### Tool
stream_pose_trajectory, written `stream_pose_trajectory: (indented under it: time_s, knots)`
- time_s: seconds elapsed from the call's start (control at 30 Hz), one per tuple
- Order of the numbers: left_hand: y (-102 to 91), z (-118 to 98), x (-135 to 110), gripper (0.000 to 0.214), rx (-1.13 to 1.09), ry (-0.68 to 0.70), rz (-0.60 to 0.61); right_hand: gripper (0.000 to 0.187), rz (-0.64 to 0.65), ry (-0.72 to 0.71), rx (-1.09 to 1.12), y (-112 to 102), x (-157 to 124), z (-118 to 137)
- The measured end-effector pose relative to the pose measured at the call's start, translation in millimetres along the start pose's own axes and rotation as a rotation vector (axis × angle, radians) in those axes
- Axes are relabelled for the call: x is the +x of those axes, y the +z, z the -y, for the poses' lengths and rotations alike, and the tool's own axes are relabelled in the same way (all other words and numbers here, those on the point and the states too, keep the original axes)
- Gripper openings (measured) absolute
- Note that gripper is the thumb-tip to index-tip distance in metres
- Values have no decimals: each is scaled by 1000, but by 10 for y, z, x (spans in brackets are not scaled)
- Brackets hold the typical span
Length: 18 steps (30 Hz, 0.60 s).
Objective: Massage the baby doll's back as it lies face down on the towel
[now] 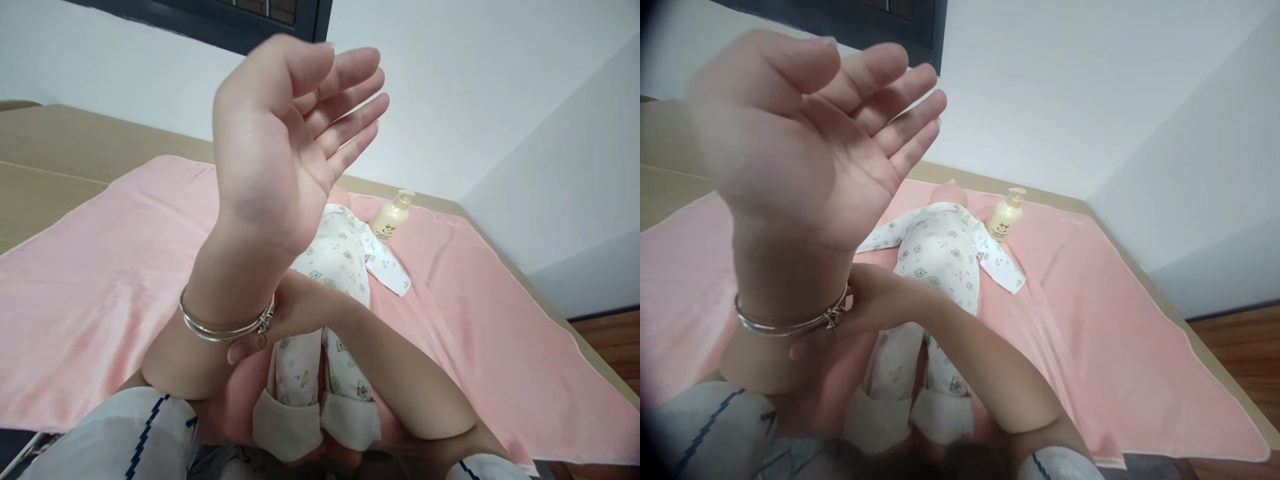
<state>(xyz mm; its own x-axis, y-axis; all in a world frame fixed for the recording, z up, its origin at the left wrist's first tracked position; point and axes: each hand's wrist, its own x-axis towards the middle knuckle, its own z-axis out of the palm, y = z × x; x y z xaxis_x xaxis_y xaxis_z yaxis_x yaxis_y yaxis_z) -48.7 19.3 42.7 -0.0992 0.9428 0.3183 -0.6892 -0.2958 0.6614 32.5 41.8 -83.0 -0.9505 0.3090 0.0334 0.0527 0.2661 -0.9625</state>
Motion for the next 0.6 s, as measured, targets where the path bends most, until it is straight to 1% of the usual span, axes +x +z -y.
stream_pose_trajectory:
  time_s: [0.07,0.1,0.17,0.27,0.33,0.47,0.53,0.6]
  knots:
    - [9,-4,-43,61,7,51,34,61,14,-18,82,10,-18,45]
    - [13,-1,-57,61,16,70,37,61,38,-30,122,1,-29,61]
    - [22,15,-74,60,37,94,28,62,46,-50,156,-26,-56,81]
    - [29,47,-79,61,60,101,33,63,22,-81,137,-53,-98,104]
    - [26,61,-82,60,60,95,65,63,-6,-81,122,-53,-116,131]
    - [24,58,-103,60,49,109,97,65,-13,-29,128,-43,-108,201]
    - [27,54,-117,60,-10,106,100,66,-9,-21,150,-42,-96,210]
    - [22,58,-126,60,-109,73,74,67,-2,-24,176,-39,-88,179]
